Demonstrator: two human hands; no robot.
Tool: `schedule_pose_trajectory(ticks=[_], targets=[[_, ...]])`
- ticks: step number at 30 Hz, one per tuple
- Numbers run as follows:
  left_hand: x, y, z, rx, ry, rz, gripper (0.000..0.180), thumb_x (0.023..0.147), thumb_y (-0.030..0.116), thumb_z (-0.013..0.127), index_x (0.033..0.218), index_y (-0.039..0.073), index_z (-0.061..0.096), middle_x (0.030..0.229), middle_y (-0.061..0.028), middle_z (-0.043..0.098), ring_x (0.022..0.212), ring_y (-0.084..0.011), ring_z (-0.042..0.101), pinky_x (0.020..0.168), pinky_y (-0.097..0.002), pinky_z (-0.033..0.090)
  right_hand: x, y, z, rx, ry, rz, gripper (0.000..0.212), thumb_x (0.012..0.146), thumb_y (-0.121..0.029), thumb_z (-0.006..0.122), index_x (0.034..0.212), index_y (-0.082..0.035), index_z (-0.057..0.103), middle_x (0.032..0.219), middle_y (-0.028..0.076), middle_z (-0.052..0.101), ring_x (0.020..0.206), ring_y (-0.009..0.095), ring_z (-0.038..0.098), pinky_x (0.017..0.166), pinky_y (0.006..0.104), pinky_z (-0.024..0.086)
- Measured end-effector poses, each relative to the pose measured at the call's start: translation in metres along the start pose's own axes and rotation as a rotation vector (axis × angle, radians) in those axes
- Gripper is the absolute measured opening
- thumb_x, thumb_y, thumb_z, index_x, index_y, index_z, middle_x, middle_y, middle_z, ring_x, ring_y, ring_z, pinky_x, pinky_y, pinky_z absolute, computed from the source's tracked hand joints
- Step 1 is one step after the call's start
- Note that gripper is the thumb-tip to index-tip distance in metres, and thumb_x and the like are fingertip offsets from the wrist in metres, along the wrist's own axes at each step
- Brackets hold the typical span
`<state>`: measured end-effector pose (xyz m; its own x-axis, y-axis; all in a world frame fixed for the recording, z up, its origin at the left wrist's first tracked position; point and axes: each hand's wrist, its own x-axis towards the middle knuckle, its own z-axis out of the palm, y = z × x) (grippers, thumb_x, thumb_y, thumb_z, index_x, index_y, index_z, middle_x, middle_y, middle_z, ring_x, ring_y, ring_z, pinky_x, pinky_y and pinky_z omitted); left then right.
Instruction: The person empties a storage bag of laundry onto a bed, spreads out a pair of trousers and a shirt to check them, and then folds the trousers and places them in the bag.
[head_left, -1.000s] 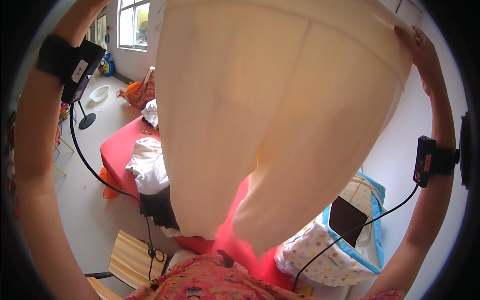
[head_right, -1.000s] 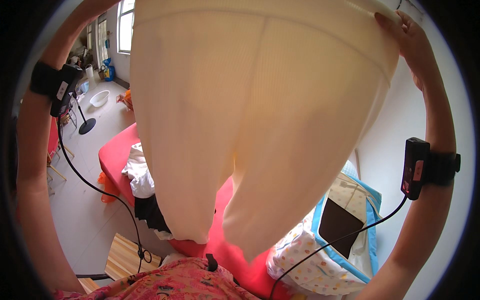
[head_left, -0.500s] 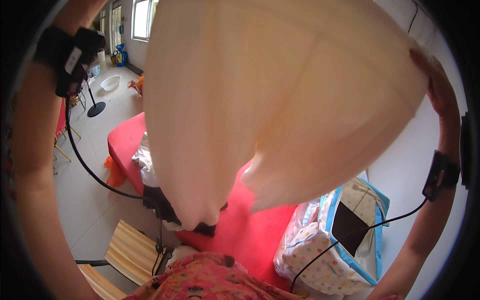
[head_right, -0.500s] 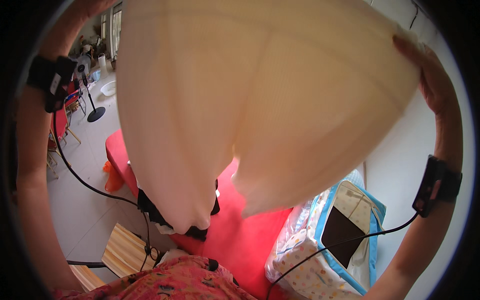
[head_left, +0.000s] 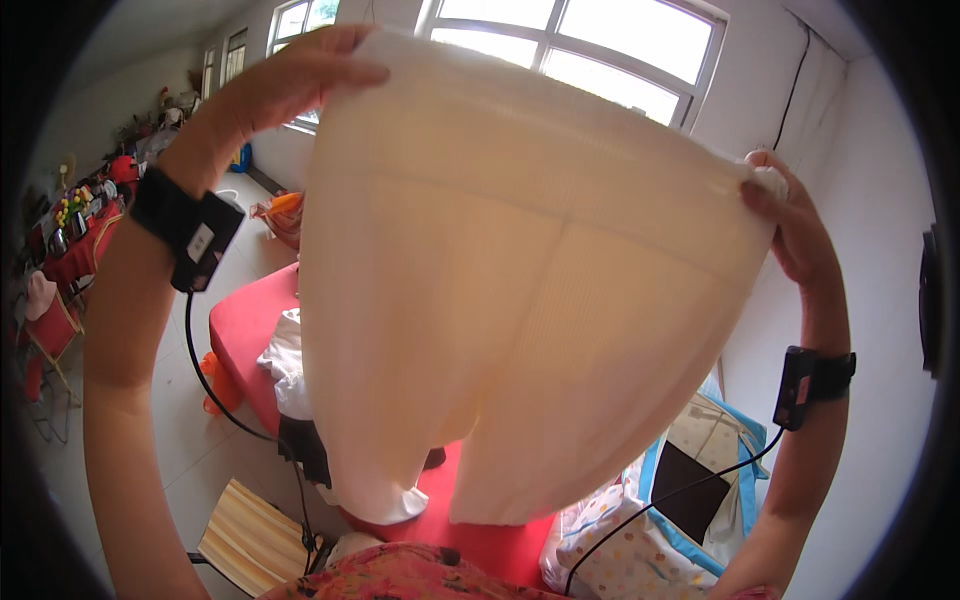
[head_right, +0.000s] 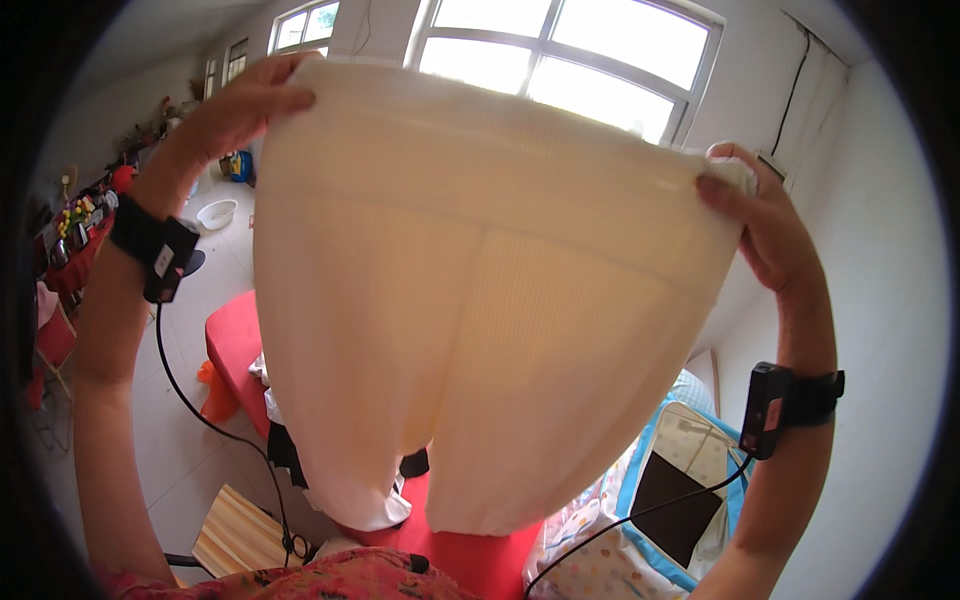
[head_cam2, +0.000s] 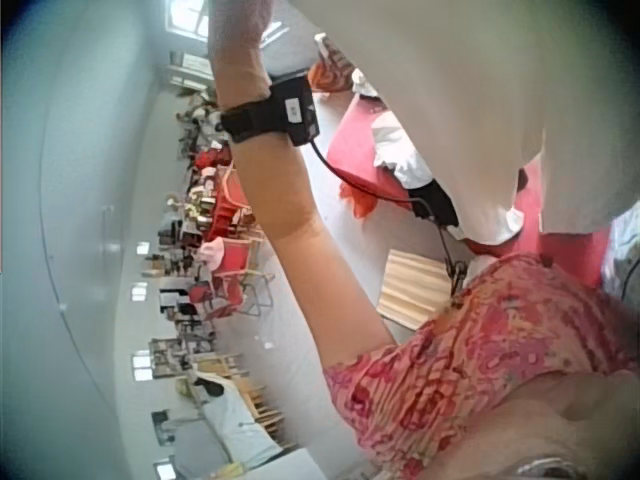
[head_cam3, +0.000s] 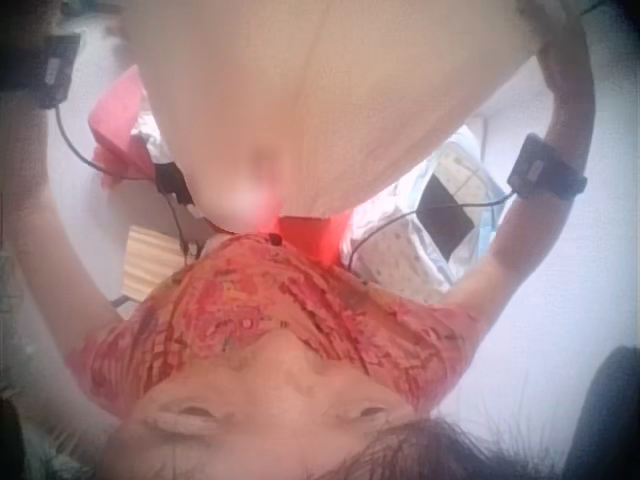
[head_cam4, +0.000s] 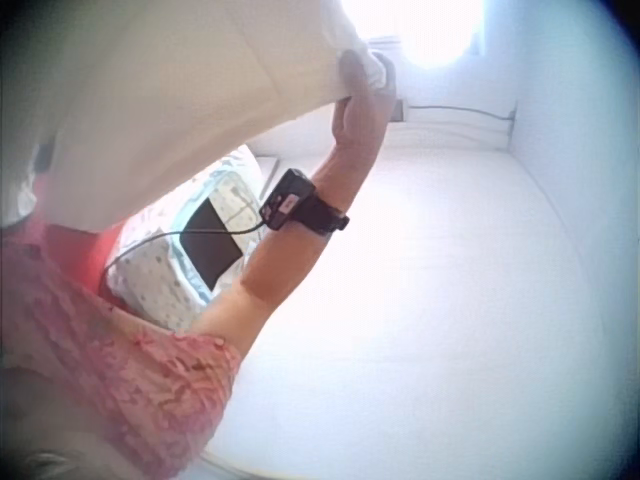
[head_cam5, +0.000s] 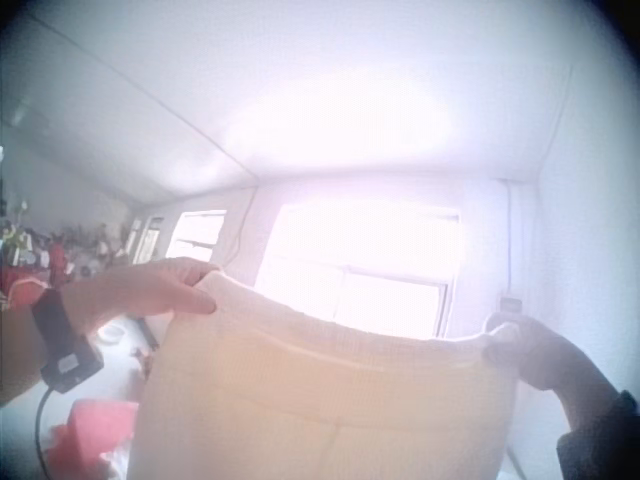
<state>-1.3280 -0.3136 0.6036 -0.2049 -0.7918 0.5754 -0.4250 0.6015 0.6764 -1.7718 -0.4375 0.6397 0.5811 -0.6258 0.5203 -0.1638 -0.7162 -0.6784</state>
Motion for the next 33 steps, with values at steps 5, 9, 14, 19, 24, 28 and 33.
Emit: schedule_pose_trajectory(ticks=[5,9,14,19,24,28,33], targets=[[-0.021,-0.008,0.018,0.274,-0.015,-0.125,0.025,0.074,0.012,0.069,0.078,0.007,0.045,0.073,0.0032,0.052,0.068,-0.0039,0.049,0.059,-0.0206,0.039,-0.013,0.015,0.015,-0.161,-0.07,-0.039,0.026,0.071,-0.011,0.072,0.088,-0.01,0.053,0.08,0.0,0.056,0.074,0.009,0.054,0.064,0.0232,0.046],[-0.058,-0.048,0.048,0.708,-0.029,0.274,0.023,0.072,0.01,0.068,0.076,0.005,0.045,0.074,-0.0055,0.05,0.07,-0.0173,0.051,0.06,-0.0278,0.04,-0.046,0.038,0.046,-0.503,-0.15,-0.102,0.023,0.068,-0.004,0.071,0.08,-0.007,0.051,0.08,0.006,0.061,0.075,0.014,0.056,0.067,0.0263,0.046],[-0.131,-0.122,0.085,0.998,-0.101,0.459,0.013,0.07,0.006,0.058,0.072,0.008,0.045,0.073,-0.0059,0.045,0.066,-0.0214,0.051,0.059,-0.0322,0.045,-0.107,0.086,0.123,-0.622,-0.182,-0.218,0.02,0.065,0.004,0.062,0.079,-0.004,0.051,0.085,0.011,0.058,0.078,0.026,0.058,0.067,0.0319,0.048],[-0.223,-0.217,0.133,1.05,-0.096,0.354,0.012,0.068,0.009,0.057,0.075,0.01,0.048,0.075,-0.005,0.047,0.068,-0.0202,0.051,0.06,-0.0303,0.045,-0.182,0.167,0.219,-0.602,-0.167,-0.183,0.018,0.065,0.002,0.06,0.081,-0.004,0.054,0.087,0.01,0.058,0.076,0.028,0.058,0.064,0.0353,0.049],[-0.322,-0.301,0.199,0.9,-0.106,-0.027,0.013,0.071,0.006,0.057,0.084,0.007,0.056,0.08,-0.0079,0.049,0.072,-0.0228,0.053,0.063,-0.0314,0.047,-0.27,0.28,0.308,-0.518,-0.153,-0.03,0.016,0.067,-0.002,0.062,0.08,-0.007,0.055,0.087,0.009,0.058,0.077,0.027,0.058,0.066,0.0347,0.048],[-0.376,-0.323,0.254,0.821,-0.167,-0.277,0.015,0.07,0.005,0.055,0.084,0.007,0.055,0.081,-0.0076,0.049,0.074,-0.0229,0.052,0.063,-0.0322,0.046,-0.328,0.317,0.359,-0.464,-0.211,0.079,0.016,0.067,-0.002,0.059,0.081,-0.008,0.054,0.085,0.008,0.057,0.075,0.026,0.057,0.067,0.035,0.047],[-0.408,-0.32,0.279,0.709,-0.139,-0.474,0.025,0.064,0.006,0.063,0.087,0.006,0.053,0.091,-0.0086,0.051,0.08,-0.0252,0.053,0.069,-0.0342,0.047,-0.362,0.312,0.382,-0.374,-0.271,0.229,0.023,0.067,0.001,0.057,0.089,-0.008,0.056,0.088,0.009,0.056,0.079,0.028,0.056,0.069,0.0356,0.046]])
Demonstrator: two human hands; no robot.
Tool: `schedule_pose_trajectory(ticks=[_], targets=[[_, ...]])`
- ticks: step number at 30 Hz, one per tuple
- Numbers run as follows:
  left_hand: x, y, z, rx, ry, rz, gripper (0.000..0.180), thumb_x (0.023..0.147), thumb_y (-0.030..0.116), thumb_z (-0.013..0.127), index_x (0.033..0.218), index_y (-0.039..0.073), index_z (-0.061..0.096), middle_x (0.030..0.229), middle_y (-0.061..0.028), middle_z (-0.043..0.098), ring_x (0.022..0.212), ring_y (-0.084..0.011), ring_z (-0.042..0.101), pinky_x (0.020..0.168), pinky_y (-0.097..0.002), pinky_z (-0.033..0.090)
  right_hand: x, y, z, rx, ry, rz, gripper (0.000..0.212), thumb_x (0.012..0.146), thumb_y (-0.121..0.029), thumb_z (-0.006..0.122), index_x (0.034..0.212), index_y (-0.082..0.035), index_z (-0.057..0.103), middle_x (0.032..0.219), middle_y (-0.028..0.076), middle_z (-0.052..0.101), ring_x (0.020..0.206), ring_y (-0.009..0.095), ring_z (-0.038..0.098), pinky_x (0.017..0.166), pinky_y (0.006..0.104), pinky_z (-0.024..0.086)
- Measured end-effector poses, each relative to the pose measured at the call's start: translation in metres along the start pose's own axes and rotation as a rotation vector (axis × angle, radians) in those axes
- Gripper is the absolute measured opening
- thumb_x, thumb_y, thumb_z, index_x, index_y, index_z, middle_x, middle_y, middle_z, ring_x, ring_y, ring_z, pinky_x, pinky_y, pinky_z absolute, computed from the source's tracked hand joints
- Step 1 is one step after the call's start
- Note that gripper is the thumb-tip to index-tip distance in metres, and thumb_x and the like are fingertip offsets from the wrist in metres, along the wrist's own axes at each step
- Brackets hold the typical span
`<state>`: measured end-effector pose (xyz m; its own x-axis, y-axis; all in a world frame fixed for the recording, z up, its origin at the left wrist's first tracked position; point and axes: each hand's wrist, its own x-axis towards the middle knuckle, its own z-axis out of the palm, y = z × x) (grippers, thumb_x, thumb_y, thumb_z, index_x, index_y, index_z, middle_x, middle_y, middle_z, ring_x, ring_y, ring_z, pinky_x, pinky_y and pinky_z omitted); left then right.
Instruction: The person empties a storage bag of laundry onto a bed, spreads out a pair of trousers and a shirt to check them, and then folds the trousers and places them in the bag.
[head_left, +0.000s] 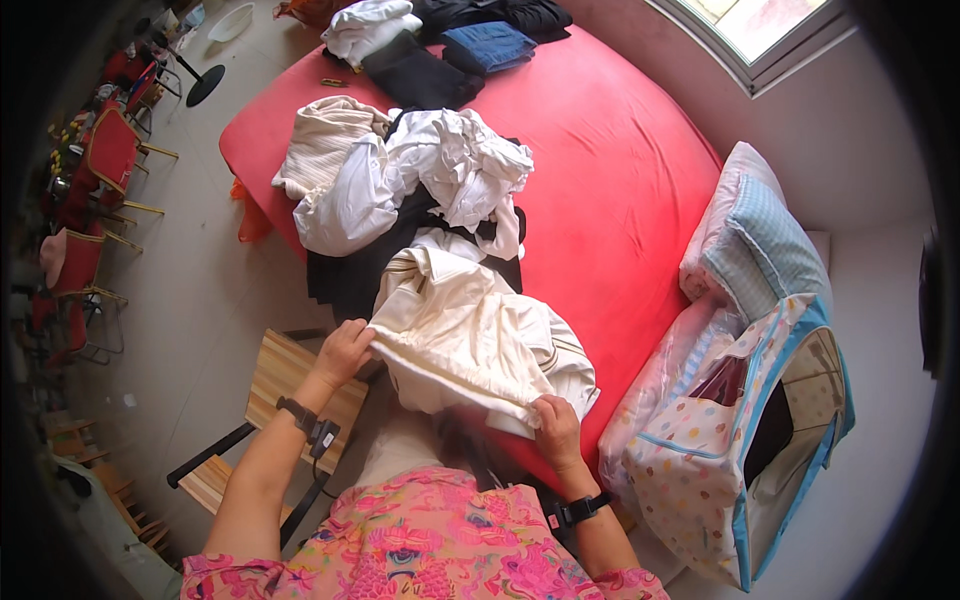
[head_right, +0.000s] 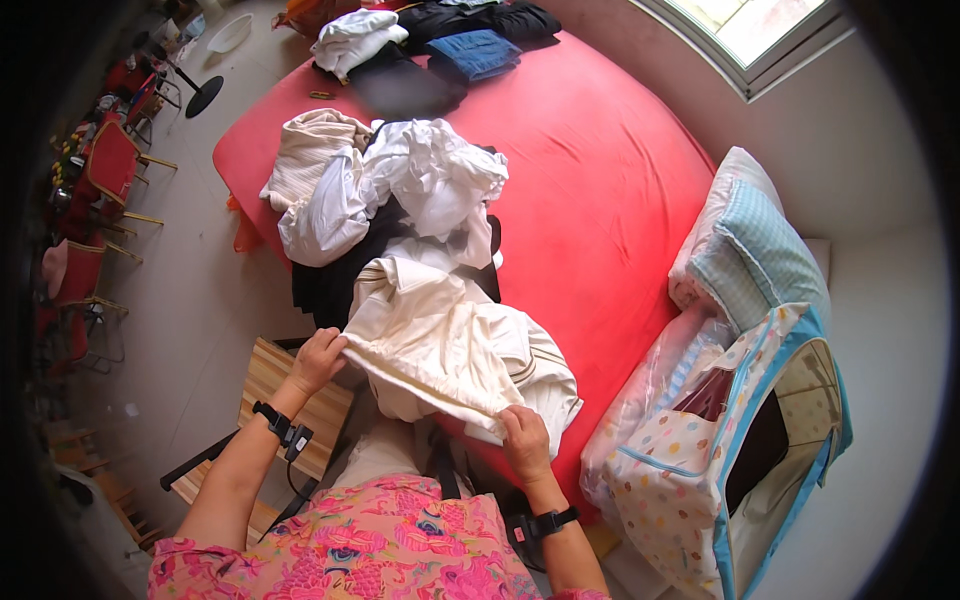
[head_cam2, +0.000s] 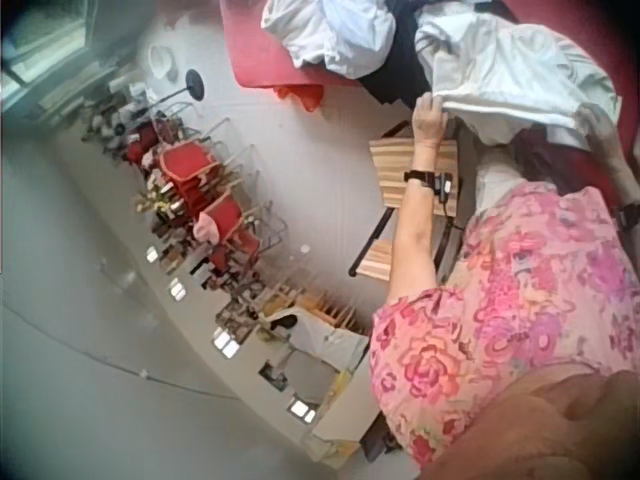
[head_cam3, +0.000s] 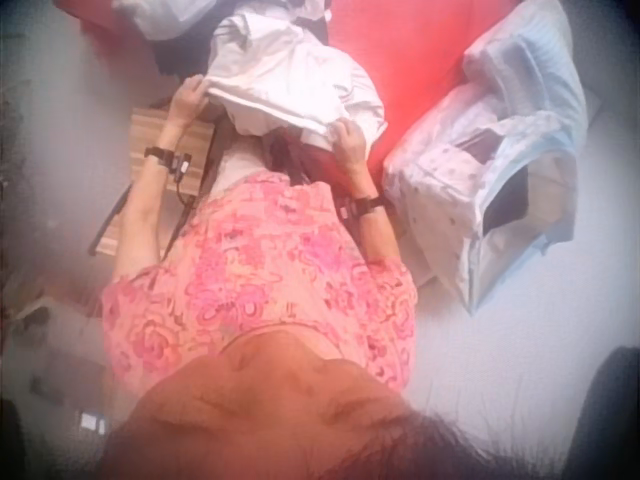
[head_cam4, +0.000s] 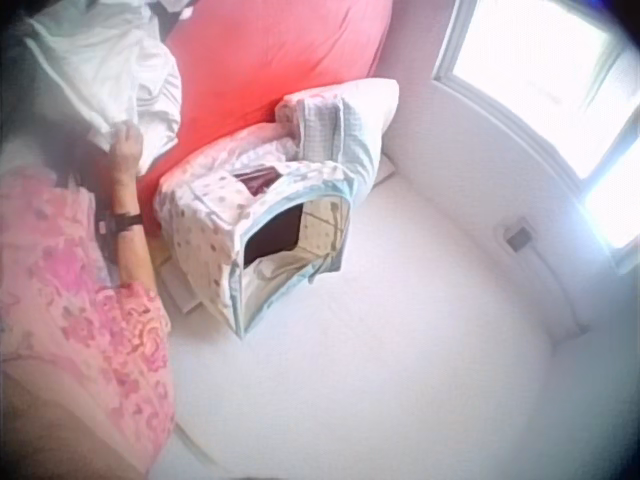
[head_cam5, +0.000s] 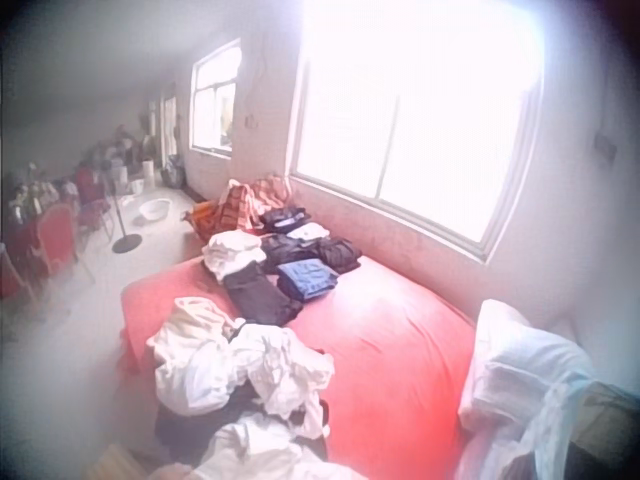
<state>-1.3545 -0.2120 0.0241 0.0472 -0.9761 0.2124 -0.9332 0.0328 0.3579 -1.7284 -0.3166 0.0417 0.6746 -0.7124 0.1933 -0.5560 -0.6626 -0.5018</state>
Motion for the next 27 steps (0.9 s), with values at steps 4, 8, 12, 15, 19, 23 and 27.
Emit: schedule_pose_trajectory(ticks=[4,8,12,15,19,23,27], targets=[[-0.006,0.005,0.008,-0.036,0.027,-0.014,0.028,0.062,0.006,0.066,0.087,0.005,0.052,0.091,-0.0089,0.052,0.08,-0.0263,0.053,0.07,-0.0351,0.046,-0.009,-0.009,0.005,0.039,0.007,0.091,0.035,0.06,0.007,0.058,0.092,-0.006,0.057,0.085,0.012,0.055,0.079,0.03,0.055,0.069,0.0363,0.046],[-0.008,0.01,0.011,-0.006,0.057,0.012,0.028,0.061,0.003,0.067,0.087,0.004,0.055,0.09,-0.0096,0.053,0.079,-0.0265,0.053,0.071,-0.0353,0.046,-0.01,-0.016,0.001,0.041,-0.015,0.152,0.037,0.058,0.008,0.058,0.093,-0.006,0.057,0.084,0.013,0.054,0.079,0.03,0.054,0.069,0.0365,0.046],[-0.011,0.018,0.005,-0.019,0.045,-0.017,0.027,0.062,0.002,0.065,0.088,0.005,0.059,0.085,-0.0076,0.053,0.076,-0.0253,0.053,0.066,-0.0365,0.044,-0.013,-0.016,-0.008,0.058,-0.037,0.208,0.034,0.057,0.007,0.059,0.088,-0.005,0.058,0.087,0.013,0.054,0.082,0.03,0.054,0.071,0.0372,0.046],[-0.009,0.029,-0.013,0.088,-0.085,0.016,0.029,0.061,0.004,0.063,0.09,0.01,0.06,0.081,-0.006,0.051,0.074,-0.0249,0.051,0.063,-0.0352,0.042,-0.009,-0.023,-0.017,0.169,-0.001,0.192,0.03,0.057,0.006,0.061,0.085,-0.006,0.058,0.095,0.015,0.056,0.089,0.031,0.054,0.073,0.0371,0.046],[-0.023,0.035,-0.039,0.015,0.109,-0.114,0.028,0.059,0.003,0.063,0.086,0.009,0.061,0.082,-0.0078,0.051,0.077,-0.0267,0.051,0.067,-0.0372,0.043,0.003,-0.037,-0.047,0.31,-0.092,0.05,0.029,0.058,0.003,0.066,0.085,-0.006,0.058,0.096,0.014,0.06,0.09,0.03,0.057,0.072,0.036,0.048],[-0.026,0.042,-0.091,0.049,0.197,-0.118,0.027,0.063,0.001,0.067,0.087,0.007,0.055,0.097,-0.0119,0.055,0.09,-0.0293,0.053,0.074,-0.0337,0.046,0.013,-0.059,-0.082,0.43,-0.373,0.033,0.035,0.06,-0.001,0.068,0.092,-0.005,0.058,0.088,0.012,0.061,0.083,0.03,0.059,0.071,0.0352,0.048],[-0.033,0.054,-0.139,-0.059,0.092,-0.194,0.029,0.06,-0.002,0.064,0.087,0.005,0.054,0.103,-0.0134,0.057,0.09,-0.0321,0.055,0.076,-0.0357,0.046,0.023,-0.076,-0.102,0.581,-0.471,0.095,0.033,0.064,-0.005,0.068,0.096,-0.006,0.06,0.084,0.013,0.06,0.078,0.031,0.058,0.068,0.0363,0.047]])
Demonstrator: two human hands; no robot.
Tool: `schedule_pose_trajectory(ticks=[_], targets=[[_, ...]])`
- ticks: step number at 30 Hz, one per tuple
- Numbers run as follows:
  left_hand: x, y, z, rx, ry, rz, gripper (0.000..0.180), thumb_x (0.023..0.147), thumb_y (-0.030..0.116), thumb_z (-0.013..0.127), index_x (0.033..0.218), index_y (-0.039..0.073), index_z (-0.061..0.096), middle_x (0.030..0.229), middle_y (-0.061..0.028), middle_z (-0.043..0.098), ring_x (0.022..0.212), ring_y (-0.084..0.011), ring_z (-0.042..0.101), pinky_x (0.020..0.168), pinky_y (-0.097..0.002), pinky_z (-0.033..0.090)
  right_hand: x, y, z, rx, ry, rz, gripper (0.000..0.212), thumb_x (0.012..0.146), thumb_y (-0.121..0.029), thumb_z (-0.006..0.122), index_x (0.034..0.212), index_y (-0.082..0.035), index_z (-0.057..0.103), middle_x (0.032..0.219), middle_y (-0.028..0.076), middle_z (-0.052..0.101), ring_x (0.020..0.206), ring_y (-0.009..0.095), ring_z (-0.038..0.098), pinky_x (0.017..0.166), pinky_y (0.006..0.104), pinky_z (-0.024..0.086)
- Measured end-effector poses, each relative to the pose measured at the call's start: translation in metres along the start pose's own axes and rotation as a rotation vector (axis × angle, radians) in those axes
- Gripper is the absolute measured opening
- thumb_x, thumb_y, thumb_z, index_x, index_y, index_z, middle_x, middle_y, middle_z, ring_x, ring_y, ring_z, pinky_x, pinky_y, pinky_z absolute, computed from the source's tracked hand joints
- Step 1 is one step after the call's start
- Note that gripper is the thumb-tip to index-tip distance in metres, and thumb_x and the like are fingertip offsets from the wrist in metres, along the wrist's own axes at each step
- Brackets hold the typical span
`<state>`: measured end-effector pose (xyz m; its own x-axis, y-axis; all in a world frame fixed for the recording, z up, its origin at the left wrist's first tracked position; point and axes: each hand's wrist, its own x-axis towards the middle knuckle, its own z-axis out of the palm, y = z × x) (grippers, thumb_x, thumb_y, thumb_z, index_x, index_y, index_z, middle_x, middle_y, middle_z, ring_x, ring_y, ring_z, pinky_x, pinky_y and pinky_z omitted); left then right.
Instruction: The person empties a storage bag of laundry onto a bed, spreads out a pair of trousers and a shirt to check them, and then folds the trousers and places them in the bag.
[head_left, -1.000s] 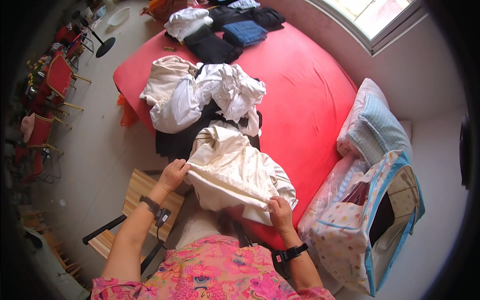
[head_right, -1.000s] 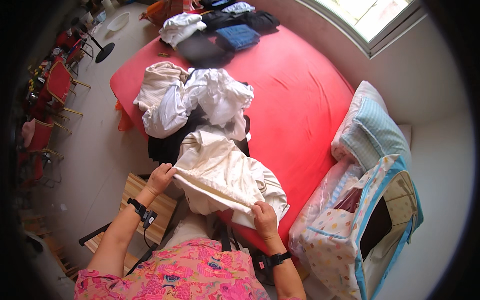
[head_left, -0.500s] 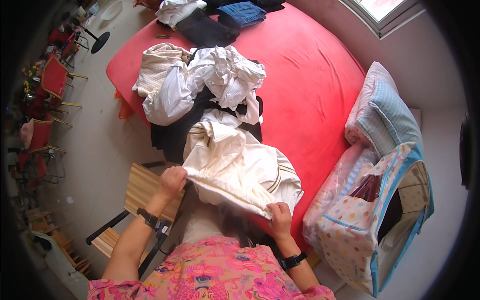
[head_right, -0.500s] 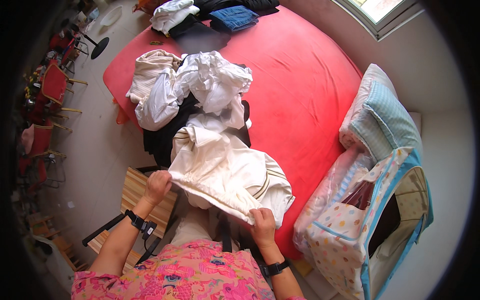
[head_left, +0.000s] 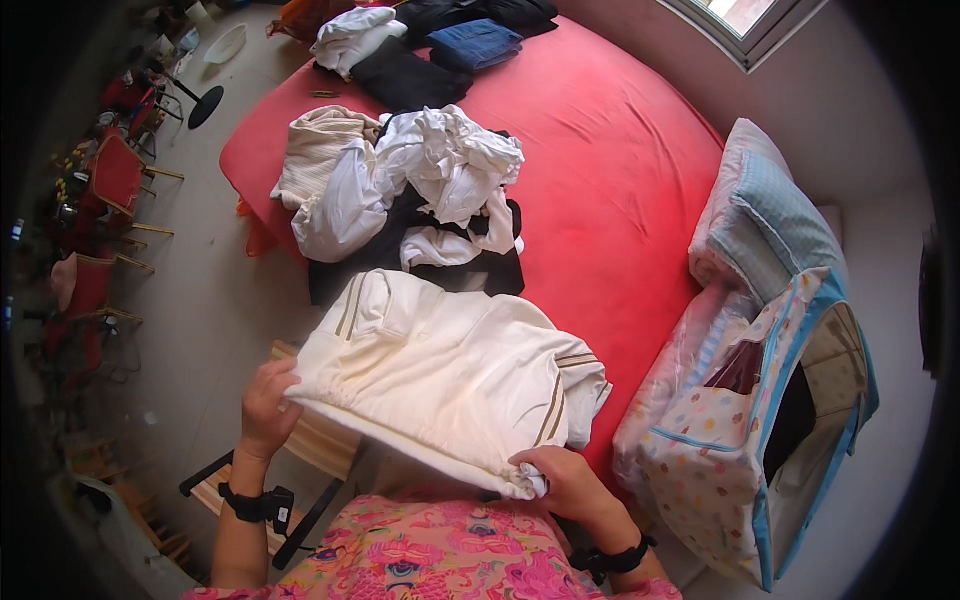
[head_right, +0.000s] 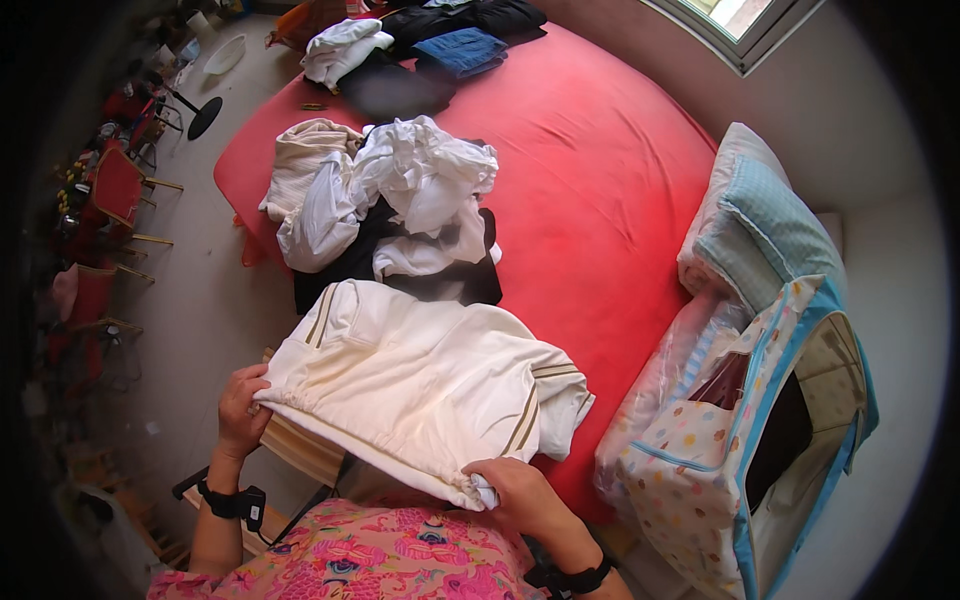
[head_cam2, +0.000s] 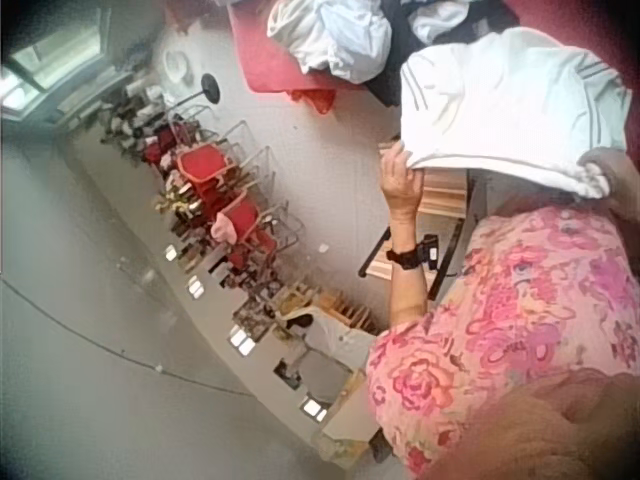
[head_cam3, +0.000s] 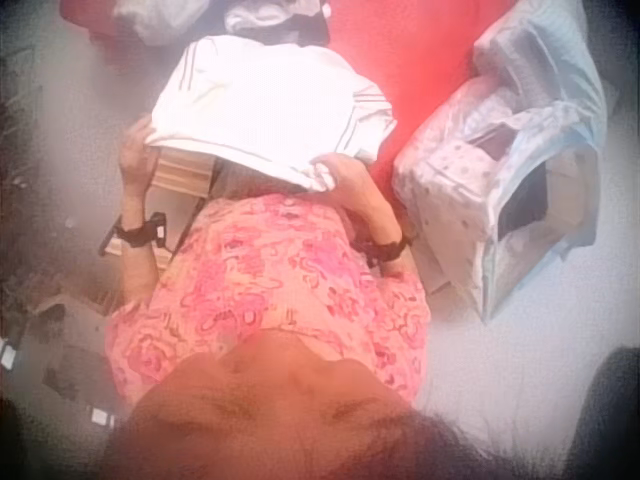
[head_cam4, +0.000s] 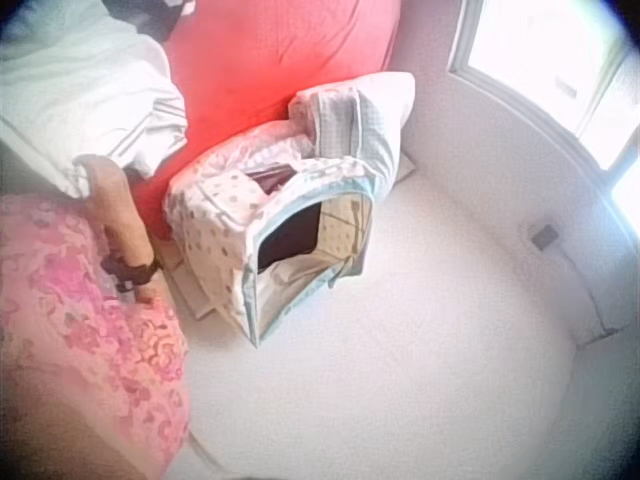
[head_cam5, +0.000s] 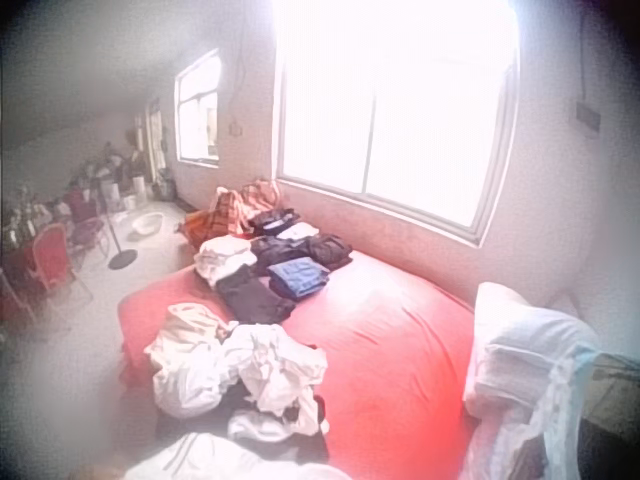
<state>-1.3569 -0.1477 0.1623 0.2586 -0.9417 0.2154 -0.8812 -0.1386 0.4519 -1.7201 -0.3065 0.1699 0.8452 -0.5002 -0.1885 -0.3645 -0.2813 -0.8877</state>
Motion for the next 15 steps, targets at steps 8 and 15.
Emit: schedule_pose_trajectory(ticks=[8,15], targets=[[0.006,0.036,-0.049,-0.144,-0.09,-0.031,0.029,0.06,-0.001,0.06,0.088,0.003,0.055,0.109,-0.0159,0.058,0.103,-0.0309,0.054,0.087,-0.0362,0.043,-0.015,-0.026,-0.033,0.169,-0.025,-0.072,0.029,0.063,0.002,0.069,0.089,-0.003,0.057,0.107,0.012,0.059,0.097,0.027,0.057,0.081,0.0321,0.046],[0.054,0.035,-0.063,-0.924,-0.164,-0.103,0.02,0.078,0.008,0.054,0.097,0.003,0.051,0.089,-0.0041,0.055,0.084,-0.0108,0.051,0.077,-0.0245,0.041,-0.029,-0.069,-0.082,0.518,0.345,-0.052,0.032,0.066,-0.004,0.075,0.088,-0.001,0.052,0.094,0.018,0.064,0.088,0.021,0.062,0.078,0.0327,0.049]])
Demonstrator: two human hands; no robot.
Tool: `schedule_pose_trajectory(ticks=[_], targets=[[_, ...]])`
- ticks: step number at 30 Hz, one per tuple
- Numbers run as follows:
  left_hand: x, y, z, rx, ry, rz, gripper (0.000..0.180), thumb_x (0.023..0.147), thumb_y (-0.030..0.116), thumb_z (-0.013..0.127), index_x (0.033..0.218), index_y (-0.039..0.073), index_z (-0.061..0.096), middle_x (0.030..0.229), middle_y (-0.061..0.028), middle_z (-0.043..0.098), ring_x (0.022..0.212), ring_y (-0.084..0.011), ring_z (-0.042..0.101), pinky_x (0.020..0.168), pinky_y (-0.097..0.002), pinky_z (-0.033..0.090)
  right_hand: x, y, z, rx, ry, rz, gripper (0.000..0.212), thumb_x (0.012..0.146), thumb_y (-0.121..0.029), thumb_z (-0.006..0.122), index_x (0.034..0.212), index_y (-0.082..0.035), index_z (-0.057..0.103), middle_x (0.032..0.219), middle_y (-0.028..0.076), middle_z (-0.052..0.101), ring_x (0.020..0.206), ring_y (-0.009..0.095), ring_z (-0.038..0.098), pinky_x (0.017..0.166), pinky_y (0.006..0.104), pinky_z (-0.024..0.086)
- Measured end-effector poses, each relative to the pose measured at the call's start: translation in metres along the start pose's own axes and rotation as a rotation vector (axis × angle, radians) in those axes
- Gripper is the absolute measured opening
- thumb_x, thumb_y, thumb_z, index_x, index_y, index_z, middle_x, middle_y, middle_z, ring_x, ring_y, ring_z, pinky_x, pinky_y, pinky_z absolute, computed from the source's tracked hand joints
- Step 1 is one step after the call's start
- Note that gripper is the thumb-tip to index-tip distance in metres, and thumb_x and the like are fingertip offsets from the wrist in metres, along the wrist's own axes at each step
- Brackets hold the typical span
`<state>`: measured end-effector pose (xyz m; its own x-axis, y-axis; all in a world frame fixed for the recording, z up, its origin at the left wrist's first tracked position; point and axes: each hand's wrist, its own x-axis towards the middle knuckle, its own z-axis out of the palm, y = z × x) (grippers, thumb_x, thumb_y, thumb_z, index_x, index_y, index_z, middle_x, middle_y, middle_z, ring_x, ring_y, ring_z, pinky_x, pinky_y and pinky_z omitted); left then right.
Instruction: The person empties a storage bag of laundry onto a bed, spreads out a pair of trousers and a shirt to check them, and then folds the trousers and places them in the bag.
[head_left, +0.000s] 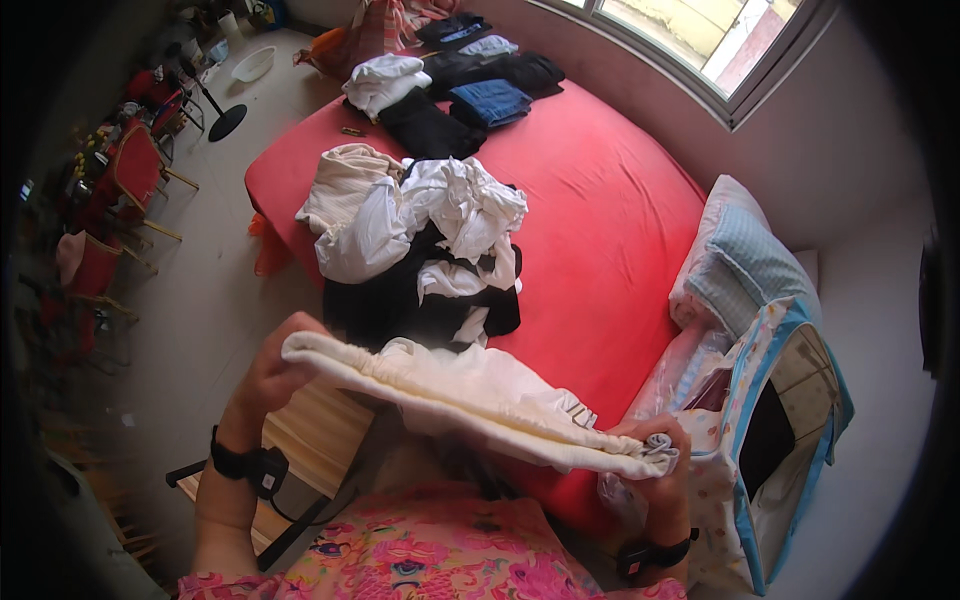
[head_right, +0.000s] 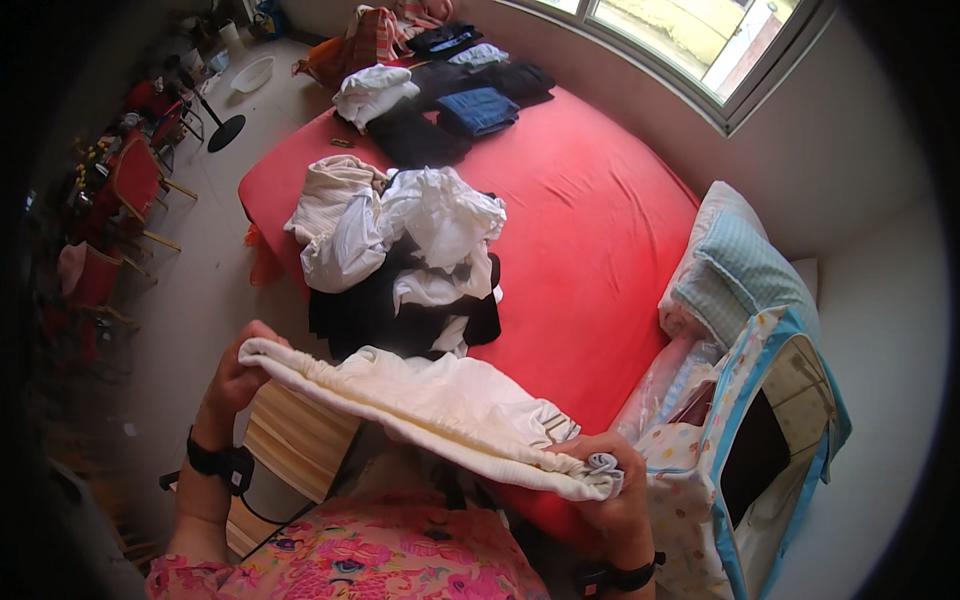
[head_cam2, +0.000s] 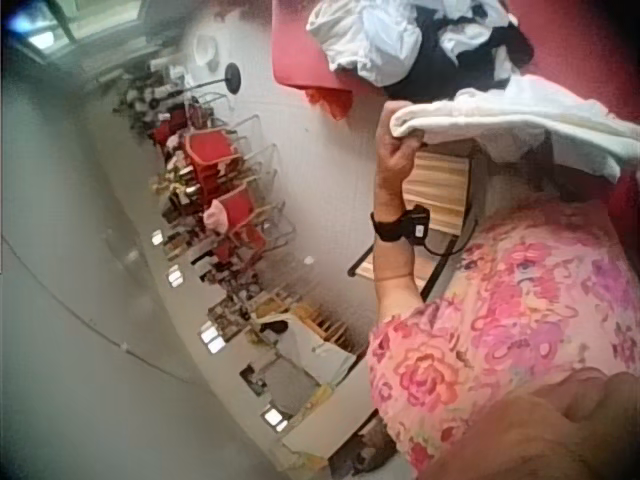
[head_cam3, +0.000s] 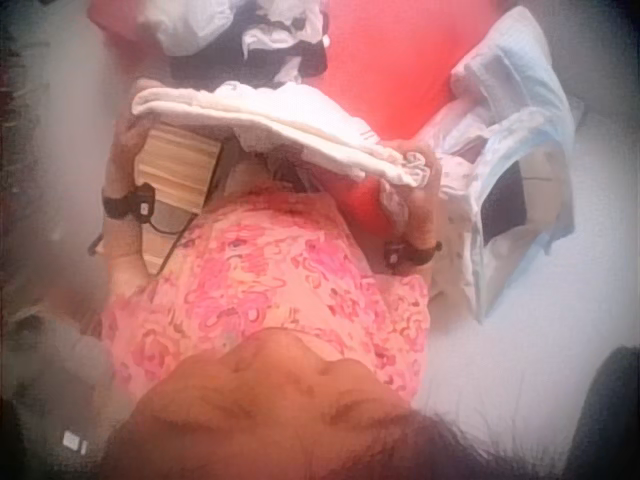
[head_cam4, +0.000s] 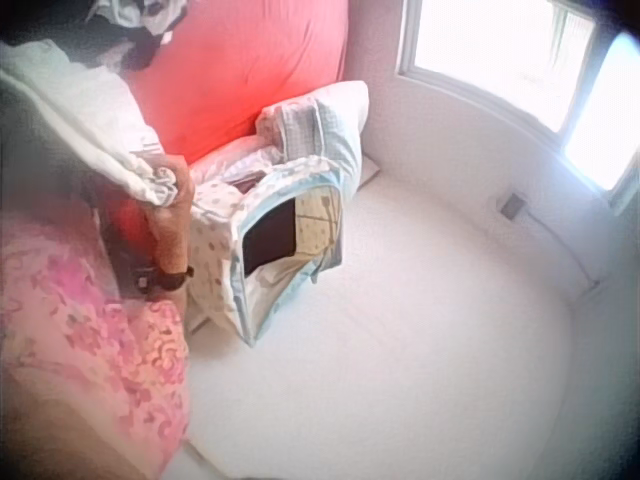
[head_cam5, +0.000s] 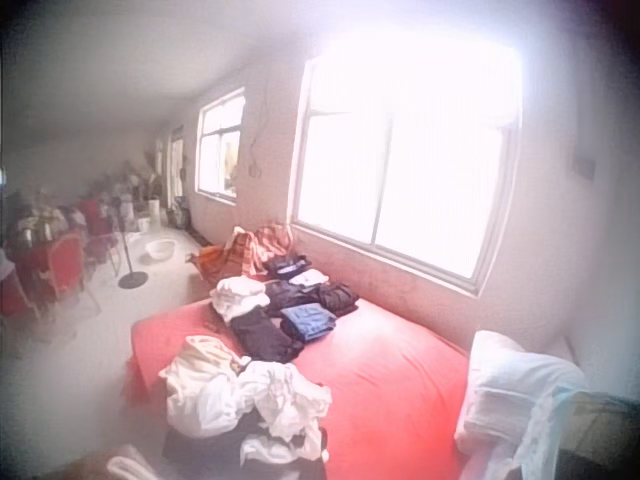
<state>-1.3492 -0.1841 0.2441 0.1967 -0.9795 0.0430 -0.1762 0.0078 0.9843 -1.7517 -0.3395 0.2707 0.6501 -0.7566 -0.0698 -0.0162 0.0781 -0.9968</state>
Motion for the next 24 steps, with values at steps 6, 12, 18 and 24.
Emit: schedule_pose_trajectory(ticks=[6,12,18,24], targets=[[0.055,0.084,-0.017,-0.07,0.011,0.273,0.025,0.082,0.013,0.059,0.103,0.003,0.05,0.095,-0.0018,0.053,0.09,-0.0087,0.05,0.081,-0.0239,0.04,0.007,-0.08,-0.009,-0.343,0.38,-0.333,0.032,0.07,-0.016,0.07,0.088,-0.003,0.047,0.075,0.004,0.055,0.069,0.009,0.053,0.061,0.0212,0.042],[0.141,0.108,-0.006,-0.166,0.127,0.272,0.018,0.086,0.012,0.055,0.1,0.001,0.054,0.091,-0.0035,0.057,0.084,-0.0099,0.054,0.074,-0.0248,0.045,0.099,-0.124,-0.014,-0.533,0.554,-0.506,0.018,0.074,-0.011,0.067,0.082,0.001,0.056,0.076,0.002,0.054,0.071,0.01,0.049,0.065,0.0238,0.041],[0.226,0.04,0.05,-0.371,0.304,-0.068,0.015,0.082,0.005,0.055,0.097,0.001,0.053,0.091,-0.0063,0.058,0.077,-0.0135,0.057,0.068,-0.0274,0.048,0.218,-0.052,-0.049,-0.389,0.557,-0.331,0.021,0.069,-0.011,0.068,0.084,-0.002,0.057,0.078,0.005,0.061,0.068,0.013,0.057,0.062,0.0283,0.048],[0.233,0.024,0.131,-0.617,0.252,-0.078,0.02,0.085,0.006,0.053,0.104,0.003,0.045,0.096,-0.0074,0.053,0.087,-0.0132,0.053,0.072,-0.0269,0.046,0.247,-0.026,0.072,-0.494,0.428,-0.262,0.034,0.08,-0.025,0.067,0.096,-0.001,0.05,0.079,0.005,0.056,0.067,0.011,0.053,0.057,0.0253,0.045]])
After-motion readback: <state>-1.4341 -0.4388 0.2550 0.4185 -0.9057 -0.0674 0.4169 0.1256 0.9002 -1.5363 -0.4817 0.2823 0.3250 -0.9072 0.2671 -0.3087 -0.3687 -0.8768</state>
